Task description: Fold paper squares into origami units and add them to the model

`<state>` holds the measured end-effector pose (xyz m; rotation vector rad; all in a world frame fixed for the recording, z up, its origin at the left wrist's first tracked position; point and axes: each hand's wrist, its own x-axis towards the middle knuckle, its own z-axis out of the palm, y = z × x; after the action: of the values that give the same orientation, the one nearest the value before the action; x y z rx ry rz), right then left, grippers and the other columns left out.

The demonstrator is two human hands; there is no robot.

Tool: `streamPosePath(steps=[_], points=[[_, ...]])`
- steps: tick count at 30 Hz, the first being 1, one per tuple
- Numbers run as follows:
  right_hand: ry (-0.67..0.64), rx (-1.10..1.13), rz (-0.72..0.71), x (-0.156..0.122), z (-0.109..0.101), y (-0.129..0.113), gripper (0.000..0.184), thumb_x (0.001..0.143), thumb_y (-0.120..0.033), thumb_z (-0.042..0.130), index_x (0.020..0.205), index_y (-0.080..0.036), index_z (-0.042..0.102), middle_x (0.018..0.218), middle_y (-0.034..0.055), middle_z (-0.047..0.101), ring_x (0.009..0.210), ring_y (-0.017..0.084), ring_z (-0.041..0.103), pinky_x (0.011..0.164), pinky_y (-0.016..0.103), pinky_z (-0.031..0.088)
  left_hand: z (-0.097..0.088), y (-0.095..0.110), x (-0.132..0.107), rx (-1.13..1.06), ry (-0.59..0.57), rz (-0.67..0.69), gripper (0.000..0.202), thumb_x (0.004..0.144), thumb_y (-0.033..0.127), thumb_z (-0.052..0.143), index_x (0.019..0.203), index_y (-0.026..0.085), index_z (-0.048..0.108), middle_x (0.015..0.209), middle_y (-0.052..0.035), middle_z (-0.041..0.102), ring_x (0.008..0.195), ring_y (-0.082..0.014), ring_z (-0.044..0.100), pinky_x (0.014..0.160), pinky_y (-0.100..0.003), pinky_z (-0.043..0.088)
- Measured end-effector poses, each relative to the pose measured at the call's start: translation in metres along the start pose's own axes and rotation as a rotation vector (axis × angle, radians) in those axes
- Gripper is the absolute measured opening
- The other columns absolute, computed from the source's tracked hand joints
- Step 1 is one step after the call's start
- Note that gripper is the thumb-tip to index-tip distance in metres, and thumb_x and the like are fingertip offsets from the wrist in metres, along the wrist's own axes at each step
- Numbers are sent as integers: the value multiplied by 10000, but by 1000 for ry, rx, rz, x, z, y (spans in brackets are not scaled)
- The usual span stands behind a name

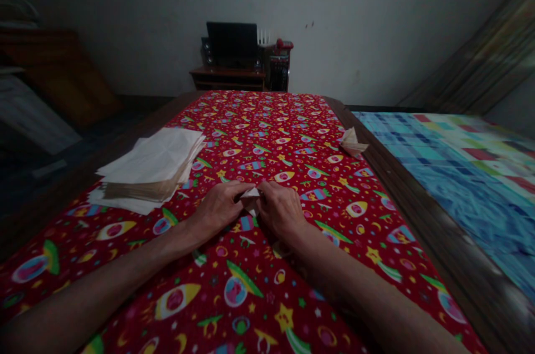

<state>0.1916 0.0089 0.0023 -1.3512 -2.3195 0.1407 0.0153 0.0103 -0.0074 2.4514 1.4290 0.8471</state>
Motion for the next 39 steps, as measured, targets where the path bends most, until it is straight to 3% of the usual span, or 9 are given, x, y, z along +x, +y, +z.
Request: streamPosePath(steps=[7,11,15,19,25,33,36,39], points=[[-15,-222,-1,-2,1,1,166,839,-202,487,841,-188,653,772,34,627,591,134,507,506,260,213,-2,1,-3,144,-45,79,341,832,104,525,1145,207,614,913,-31,630,838,-171,616,751,-264,508],[-39,-312,-2,-3,-2,0,191,869,-219,475,819,-191,657,772,40,616,580,127,483,494,278,168,-7,7,-3,221,-97,90,233,867,114,481,1030,204,621,893,-20,576,792,-152,593,682,-237,488],[-21,-281,-17,-3,-3,0,146,855,-236,519,904,-209,654,813,36,620,610,129,495,500,269,185,-7,8,-3,241,-113,111,188,889,116,443,954,186,606,873,-23,563,782,-152,583,678,-243,479],[-8,-291,-15,0,-1,-1,155,867,-243,508,857,-210,660,793,33,616,622,134,507,505,269,185,-5,7,-3,233,-115,124,165,878,105,448,926,181,586,871,-23,559,794,-158,580,694,-252,482],[-88,-283,36,4,-6,-7,149,835,-266,545,930,-211,646,829,37,621,645,146,532,518,263,213,-5,6,-3,200,-113,124,167,863,83,440,892,171,578,852,-26,552,792,-160,573,708,-257,485],[-83,-233,61,5,0,-5,82,827,-217,554,839,-166,617,793,45,595,604,133,497,518,262,243,-2,4,-4,149,-97,146,140,898,125,453,938,174,578,866,-25,562,812,-159,579,722,-253,482],[-104,-281,7,0,-1,-3,104,852,-162,514,845,-156,617,818,59,589,628,137,498,516,262,274,-2,3,-6,161,-104,154,147,923,147,434,927,178,578,863,-22,561,794,-148,582,698,-240,478],[-120,-295,-144,-9,-7,1,181,866,-109,482,999,-137,602,924,90,598,754,168,530,571,256,367,-4,4,-8,202,-122,176,164,934,156,421,975,186,577,872,-21,560,776,-143,581,665,-233,475]])
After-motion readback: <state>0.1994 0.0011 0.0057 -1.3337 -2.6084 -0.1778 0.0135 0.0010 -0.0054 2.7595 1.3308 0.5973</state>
